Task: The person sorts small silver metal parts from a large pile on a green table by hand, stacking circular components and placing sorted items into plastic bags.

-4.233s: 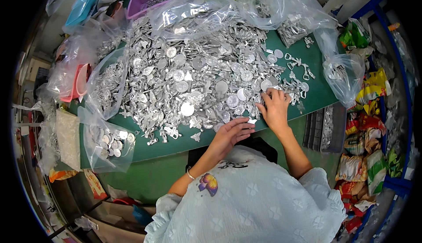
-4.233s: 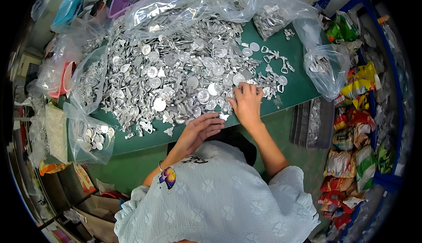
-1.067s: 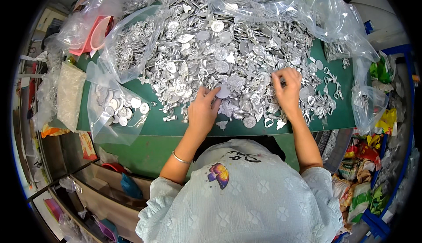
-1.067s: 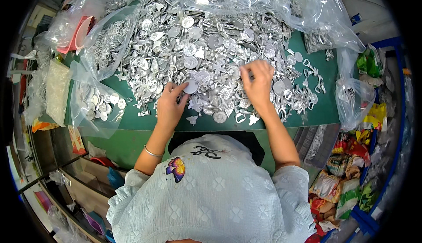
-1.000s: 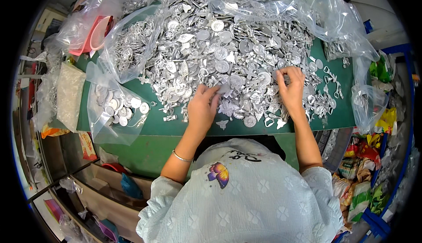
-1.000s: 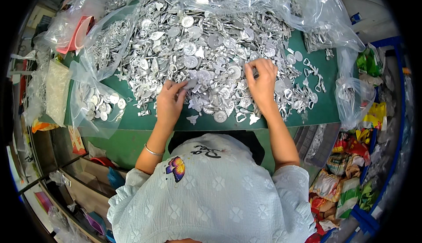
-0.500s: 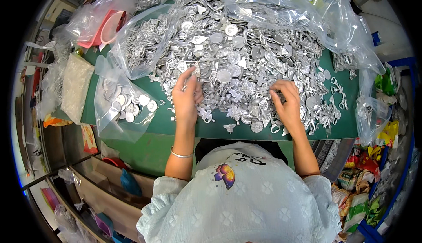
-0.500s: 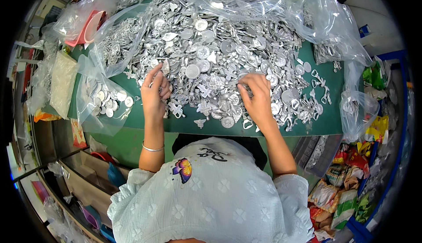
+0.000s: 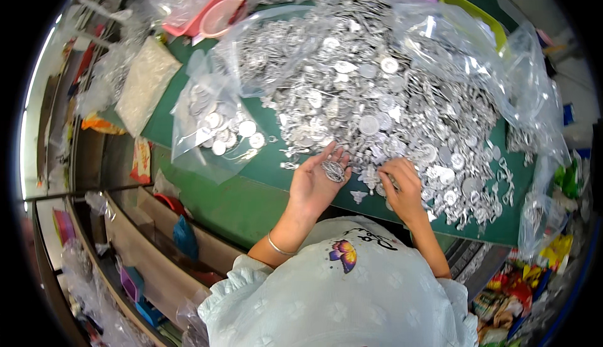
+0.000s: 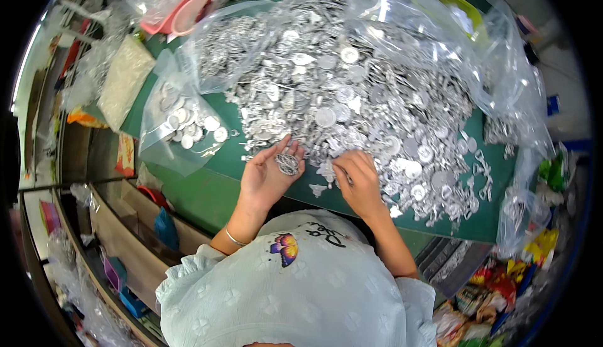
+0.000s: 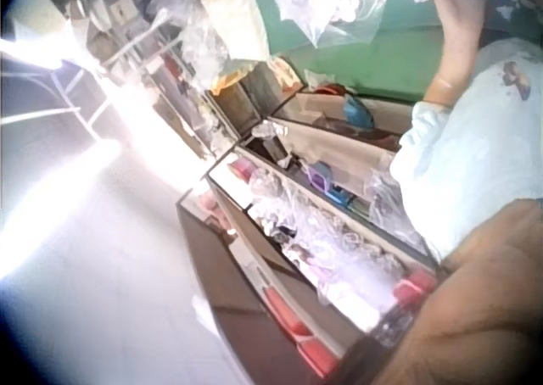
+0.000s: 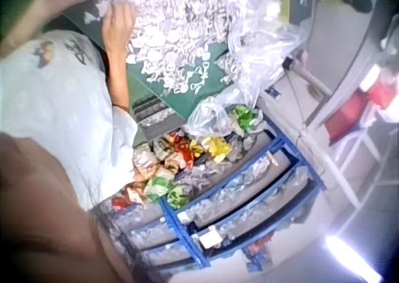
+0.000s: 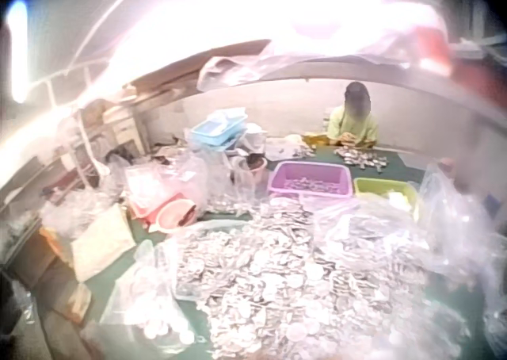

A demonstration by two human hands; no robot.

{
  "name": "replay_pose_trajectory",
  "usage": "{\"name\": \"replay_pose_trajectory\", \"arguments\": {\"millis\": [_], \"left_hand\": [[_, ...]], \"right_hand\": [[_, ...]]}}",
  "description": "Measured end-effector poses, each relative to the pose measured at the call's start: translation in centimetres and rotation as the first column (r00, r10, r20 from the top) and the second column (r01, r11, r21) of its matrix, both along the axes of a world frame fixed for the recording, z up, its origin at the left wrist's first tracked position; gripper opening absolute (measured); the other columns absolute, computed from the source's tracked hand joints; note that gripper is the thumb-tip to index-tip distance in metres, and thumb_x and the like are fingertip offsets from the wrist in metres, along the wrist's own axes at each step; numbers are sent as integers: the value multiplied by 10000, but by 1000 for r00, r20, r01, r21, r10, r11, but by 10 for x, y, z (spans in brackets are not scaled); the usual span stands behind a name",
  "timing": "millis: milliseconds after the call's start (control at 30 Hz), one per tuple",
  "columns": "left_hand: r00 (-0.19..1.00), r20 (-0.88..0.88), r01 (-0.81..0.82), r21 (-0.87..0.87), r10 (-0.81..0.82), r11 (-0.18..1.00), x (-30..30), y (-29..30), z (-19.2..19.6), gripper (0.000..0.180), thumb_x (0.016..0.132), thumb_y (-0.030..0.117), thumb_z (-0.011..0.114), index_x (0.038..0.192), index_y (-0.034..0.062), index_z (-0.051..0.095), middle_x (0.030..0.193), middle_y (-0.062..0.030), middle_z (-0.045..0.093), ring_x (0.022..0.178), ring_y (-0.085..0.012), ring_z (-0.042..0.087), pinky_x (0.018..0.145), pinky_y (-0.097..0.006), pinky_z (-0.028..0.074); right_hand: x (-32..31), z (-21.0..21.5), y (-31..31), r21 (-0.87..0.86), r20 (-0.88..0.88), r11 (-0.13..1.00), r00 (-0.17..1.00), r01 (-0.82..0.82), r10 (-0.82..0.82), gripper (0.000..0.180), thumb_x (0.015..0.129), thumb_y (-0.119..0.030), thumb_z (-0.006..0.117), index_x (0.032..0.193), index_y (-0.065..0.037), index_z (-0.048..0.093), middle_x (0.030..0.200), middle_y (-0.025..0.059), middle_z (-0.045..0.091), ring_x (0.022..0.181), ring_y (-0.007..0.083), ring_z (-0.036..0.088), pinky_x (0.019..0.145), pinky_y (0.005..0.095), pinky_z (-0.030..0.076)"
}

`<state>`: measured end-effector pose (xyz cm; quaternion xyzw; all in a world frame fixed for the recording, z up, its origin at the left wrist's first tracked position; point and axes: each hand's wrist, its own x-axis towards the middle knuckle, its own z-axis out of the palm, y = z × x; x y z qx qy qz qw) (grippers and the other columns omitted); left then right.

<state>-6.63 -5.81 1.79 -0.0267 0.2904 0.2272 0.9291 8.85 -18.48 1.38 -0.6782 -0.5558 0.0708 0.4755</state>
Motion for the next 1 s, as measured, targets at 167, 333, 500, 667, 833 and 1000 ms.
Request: {"name": "replay_pose_trajectory", "arguments": {"millis": [167, 333, 500, 667, 833, 1000], "left_hand": [[988, -128, -76, 122, 91, 990, -13, 12, 5, 580, 731, -33, 420, 1302, 32, 341, 1199, -110, 394, 1131, -259, 398, 957, -415, 338], [957, 25, -286, 234, 289, 929, 5, 74, 32, 517, 702, -88, 429, 1206, 21, 389, 1131, -143, 391, 1047, -285, 412, 965, -455, 344], [693, -162, -364, 763, 703, 534, 54, 143, 71, 572, 735, -75, 414, 1295, -3, 320, 1336, -172, 288, 1284, -299, 266, 1025, -463, 267], [723, -28, -219, 938, 690, 268, 52, 73, 36, 472, 792, -45, 454, 1258, -34, 382, 1315, -160, 363, 1241, -245, 335, 1028, -364, 279], [790, -292, 292, 952, 540, 87, 18, 21, -10, 331, 769, -26, 531, 1098, 8, 530, 1195, -145, 469, 1130, -259, 459, 981, -338, 335], [574, -506, 818, 396, 643, -418, 7, -1, -18, 414, 743, 91, 637, 1144, 65, 534, 1370, -149, 309, 1263, -389, 268, 995, -586, 219]], "right_hand": [[-6, -5, -5, -23, -24, 1000, 1000, -9, 8, 88, 718, 31, 625, 789, 2, 581, 776, 120, 580, 743, 285, 549, 691, 358, 412], [-9, -6, -7, -63, -30, 997, 999, -36, 34, 84, 724, 36, 613, 792, -1, 580, 778, 117, 583, 738, 280, 548, 687, 358, 409], [-11, -4, -9, -49, -1, 997, 998, -56, 56, 87, 716, 38, 616, 786, 2, 581, 782, 121, 583, 747, 284, 549, 698, 363, 415], [2, -6, -16, -42, 11, 995, 996, 87, -86, 85, 709, 49, 613, 780, 15, 581, 791, 131, 580, 771, 299, 546, 717, 366, 426], [19, -3, -13, -51, 124, 987, 982, 151, -143, 182, 716, -14, 643, 885, 3, 577, 920, 132, 574, 903, 312, 527, 806, 389, 397], [13, 17, 34, -209, 330, 976, 944, 66, 7, 433, 722, -182, 683, 1109, -52, 537, 1199, 125, 483, 1128, 325, 427, 942, 441, 321]]}}
